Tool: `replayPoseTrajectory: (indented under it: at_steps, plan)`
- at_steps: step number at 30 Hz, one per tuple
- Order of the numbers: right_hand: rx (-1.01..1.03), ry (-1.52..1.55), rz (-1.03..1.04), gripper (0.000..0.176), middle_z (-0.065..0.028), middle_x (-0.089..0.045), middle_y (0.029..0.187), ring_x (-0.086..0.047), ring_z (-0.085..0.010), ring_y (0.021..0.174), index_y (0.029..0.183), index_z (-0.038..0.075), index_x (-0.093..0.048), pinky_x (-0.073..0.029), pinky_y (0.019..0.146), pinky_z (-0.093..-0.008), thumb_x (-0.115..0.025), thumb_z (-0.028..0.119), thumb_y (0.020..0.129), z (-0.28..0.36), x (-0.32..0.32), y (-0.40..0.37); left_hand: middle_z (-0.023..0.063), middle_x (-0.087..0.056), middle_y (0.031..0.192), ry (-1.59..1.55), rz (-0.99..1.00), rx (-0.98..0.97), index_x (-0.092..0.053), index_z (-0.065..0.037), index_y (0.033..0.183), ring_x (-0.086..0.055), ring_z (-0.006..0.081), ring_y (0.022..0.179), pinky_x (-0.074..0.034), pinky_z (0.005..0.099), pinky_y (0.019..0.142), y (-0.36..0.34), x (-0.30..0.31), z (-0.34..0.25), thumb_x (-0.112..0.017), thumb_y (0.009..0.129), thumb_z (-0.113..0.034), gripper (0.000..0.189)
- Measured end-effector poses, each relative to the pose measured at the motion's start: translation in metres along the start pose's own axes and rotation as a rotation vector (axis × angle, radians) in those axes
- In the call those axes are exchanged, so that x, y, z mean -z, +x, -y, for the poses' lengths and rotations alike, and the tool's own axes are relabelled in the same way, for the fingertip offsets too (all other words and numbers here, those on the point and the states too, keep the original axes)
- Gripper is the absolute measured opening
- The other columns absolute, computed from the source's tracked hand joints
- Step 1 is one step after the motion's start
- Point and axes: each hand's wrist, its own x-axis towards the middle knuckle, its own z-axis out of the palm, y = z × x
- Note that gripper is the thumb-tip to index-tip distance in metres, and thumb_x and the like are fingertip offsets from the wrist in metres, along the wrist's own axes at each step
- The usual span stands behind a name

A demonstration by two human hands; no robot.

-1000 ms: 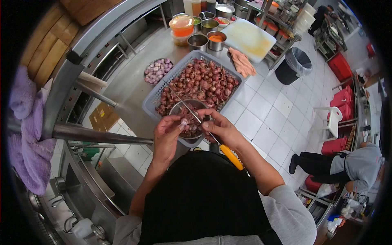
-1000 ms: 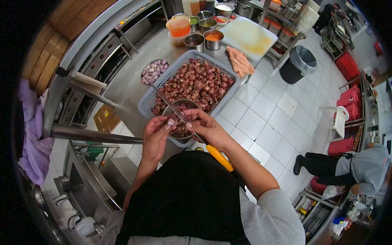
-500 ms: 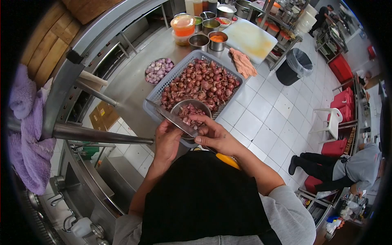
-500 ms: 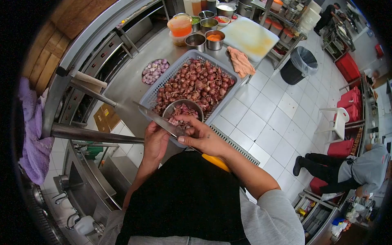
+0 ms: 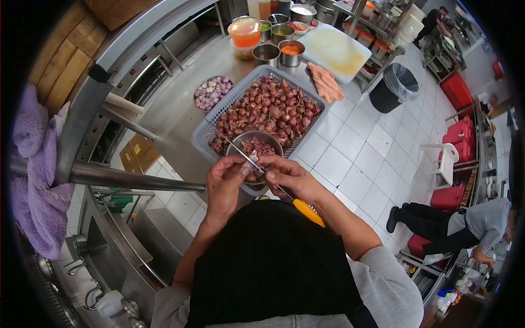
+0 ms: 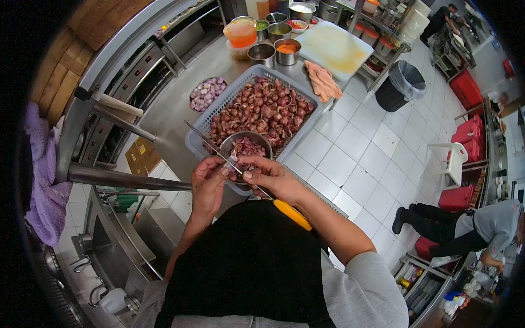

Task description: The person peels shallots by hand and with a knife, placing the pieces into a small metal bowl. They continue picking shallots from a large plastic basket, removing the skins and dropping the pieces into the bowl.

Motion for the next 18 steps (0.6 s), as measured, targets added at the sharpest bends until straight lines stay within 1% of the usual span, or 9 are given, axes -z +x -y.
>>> replayPoseTrajectory:
  at_steps: [1, 3, 6, 9, 14, 16, 18]
  plan:
    - [0.001, 0.000, 0.000, 0.048, 0.0032, -0.053, 0.080, -0.050, -0.0066, 0.066, 0.140, 0.014, -0.049, -0.039, 0.056, -0.0223, -0.064, 0.024, 0.095, 0.0003, 0.0003, -0.0003, 0.0126, -0.067, 0.104, 0.032, 0.003, -0.012, -0.060, 0.002, 0.111, -0.065, 0.0179, 0.086, -0.052, 0.0322, 0.075, 0.0004, 0.0000, 0.0002, -0.062, 0.090, 0.001, 0.021]
    - [-0.014, 0.074, 0.050, 0.050, 0.0025, -0.052, 0.080, -0.050, -0.0070, 0.066, 0.142, 0.014, -0.047, -0.038, 0.055, -0.0225, -0.064, 0.023, 0.095, 0.0033, 0.0003, -0.0024, 0.0125, -0.068, 0.103, 0.017, -0.017, 0.002, -0.060, 0.002, 0.111, -0.065, 0.0176, 0.086, -0.052, 0.0318, 0.074, 0.0001, -0.0041, -0.0037, -0.062, 0.090, 0.001, 0.020]
    - [-0.007, 0.145, 0.069, 0.051, 0.0023, -0.052, 0.080, -0.049, -0.0071, 0.066, 0.143, 0.015, -0.046, -0.038, 0.055, -0.0225, -0.064, 0.023, 0.096, 0.0014, 0.0006, -0.0026, 0.0124, -0.068, 0.101, 0.023, -0.042, 0.019, -0.060, 0.003, 0.110, -0.065, 0.0171, 0.085, -0.051, 0.0311, 0.073, -0.0003, -0.0030, -0.0043, -0.061, 0.091, 0.002, 0.019]
    - [-0.007, 0.097, 0.071, 0.051, 0.0024, -0.050, 0.080, -0.049, -0.0071, 0.067, 0.143, 0.016, -0.045, -0.037, 0.054, -0.0224, -0.063, 0.023, 0.096, 0.0046, -0.0046, -0.0035, 0.0122, -0.068, 0.101, 0.043, -0.041, 0.017, -0.061, 0.003, 0.110, -0.065, 0.0170, 0.084, -0.051, 0.0303, 0.073, -0.0015, -0.0052, -0.0052, -0.061, 0.091, 0.002, 0.019]
    - [-0.017, 0.109, 0.087, 0.048, 0.0022, -0.050, 0.079, -0.048, -0.0071, 0.066, 0.141, 0.016, -0.047, -0.035, 0.054, -0.0220, -0.062, 0.023, 0.097, 0.0064, -0.0048, -0.0033, 0.0120, -0.068, 0.101, 0.037, -0.049, 0.027, -0.061, 0.003, 0.111, -0.065, 0.0177, 0.084, -0.051, 0.0301, 0.072, -0.0010, -0.0031, -0.0044, -0.061, 0.091, 0.003, 0.020]
    - [-0.024, 0.123, 0.096, 0.047, 0.0021, -0.050, 0.079, -0.048, -0.0072, 0.066, 0.141, 0.016, -0.048, -0.035, 0.053, -0.0218, -0.062, 0.023, 0.097, 0.0057, -0.0026, -0.0034, 0.0126, -0.069, 0.098, -0.013, -0.013, 0.005, -0.063, 0.005, 0.111, -0.066, 0.0157, 0.084, -0.054, 0.0284, 0.071, -0.0004, -0.0013, -0.0043, -0.063, 0.089, 0.004, 0.022]
    - [-0.083, 0.288, 0.136, 0.047, 0.0019, -0.051, 0.079, -0.047, -0.0076, 0.065, 0.140, 0.015, -0.048, -0.033, 0.052, -0.0219, -0.062, 0.024, 0.096, 0.0024, 0.0030, -0.0028, 0.0126, -0.069, 0.099, -0.052, 0.013, 0.002, -0.063, 0.005, 0.112, -0.066, 0.0163, 0.084, -0.054, 0.0288, 0.070, -0.0010, 0.0024, -0.0027, -0.063, 0.089, 0.004, 0.023]
